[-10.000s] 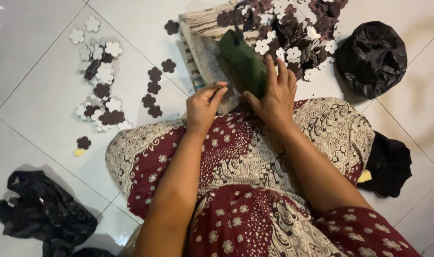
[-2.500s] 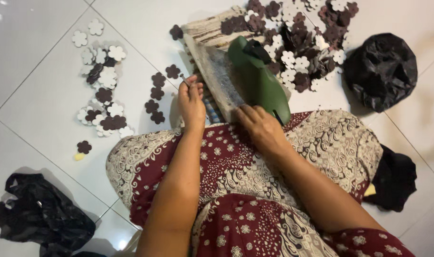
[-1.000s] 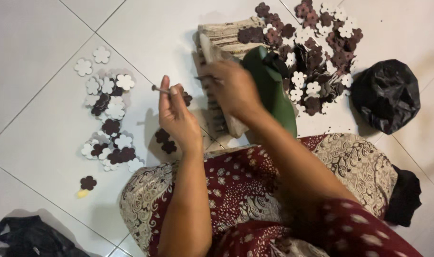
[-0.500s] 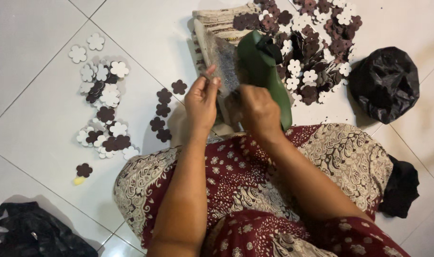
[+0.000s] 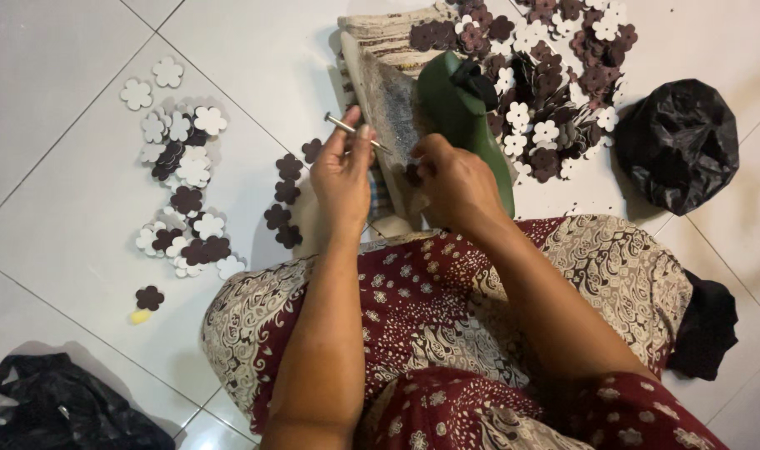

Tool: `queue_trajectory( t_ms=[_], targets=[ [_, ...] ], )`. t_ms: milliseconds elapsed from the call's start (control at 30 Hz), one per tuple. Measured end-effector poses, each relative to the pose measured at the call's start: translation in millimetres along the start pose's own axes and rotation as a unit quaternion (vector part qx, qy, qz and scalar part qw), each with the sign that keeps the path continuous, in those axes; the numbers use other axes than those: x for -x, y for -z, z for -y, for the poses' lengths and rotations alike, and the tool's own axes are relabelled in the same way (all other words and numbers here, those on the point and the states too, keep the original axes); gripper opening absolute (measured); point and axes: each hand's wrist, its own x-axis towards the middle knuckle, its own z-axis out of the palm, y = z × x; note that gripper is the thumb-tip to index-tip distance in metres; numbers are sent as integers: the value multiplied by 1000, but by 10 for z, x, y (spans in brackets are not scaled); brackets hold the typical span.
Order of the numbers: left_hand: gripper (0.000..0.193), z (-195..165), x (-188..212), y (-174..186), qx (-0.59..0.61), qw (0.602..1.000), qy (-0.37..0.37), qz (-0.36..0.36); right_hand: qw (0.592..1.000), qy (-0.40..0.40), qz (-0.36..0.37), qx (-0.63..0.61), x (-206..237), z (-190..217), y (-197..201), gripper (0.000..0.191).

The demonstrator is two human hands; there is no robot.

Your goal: The person sits on the floor and repeatedly places small dark flower-shaped cutouts onto a metal rod, then presses them with a green handheld press. The person removes the pressed shapes and sets them aside, continuing the cycle with additional cutouts.

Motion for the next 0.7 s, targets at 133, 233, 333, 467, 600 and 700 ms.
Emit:
queue_trajectory(
  t_ms=[133, 233, 333, 467, 600, 700],
  targets=[
    [39, 43, 20, -32, 15, 999, 16, 47, 991, 99, -70, 50, -32, 30, -101, 29],
    [40, 102, 45, -92, -24, 997, -20, 65, 967, 189, -161, 48, 82, -83, -8, 32],
    [44, 158, 64, -149, 21, 996, 3, 88, 976, 127, -171, 36, 376, -326, 238, 26],
    [42, 212, 127, -229, -20, 995, 6, 95, 987, 59, -131, 77, 687, -650, 435, 65],
    [40, 243, 196, -322, -62, 991, -24, 113, 995, -89, -13, -31, 710, -840, 280, 98],
    [37, 252, 215, -365, -112, 988, -41, 100, 998, -27, -51, 3, 673, -958, 193, 94]
  ],
)
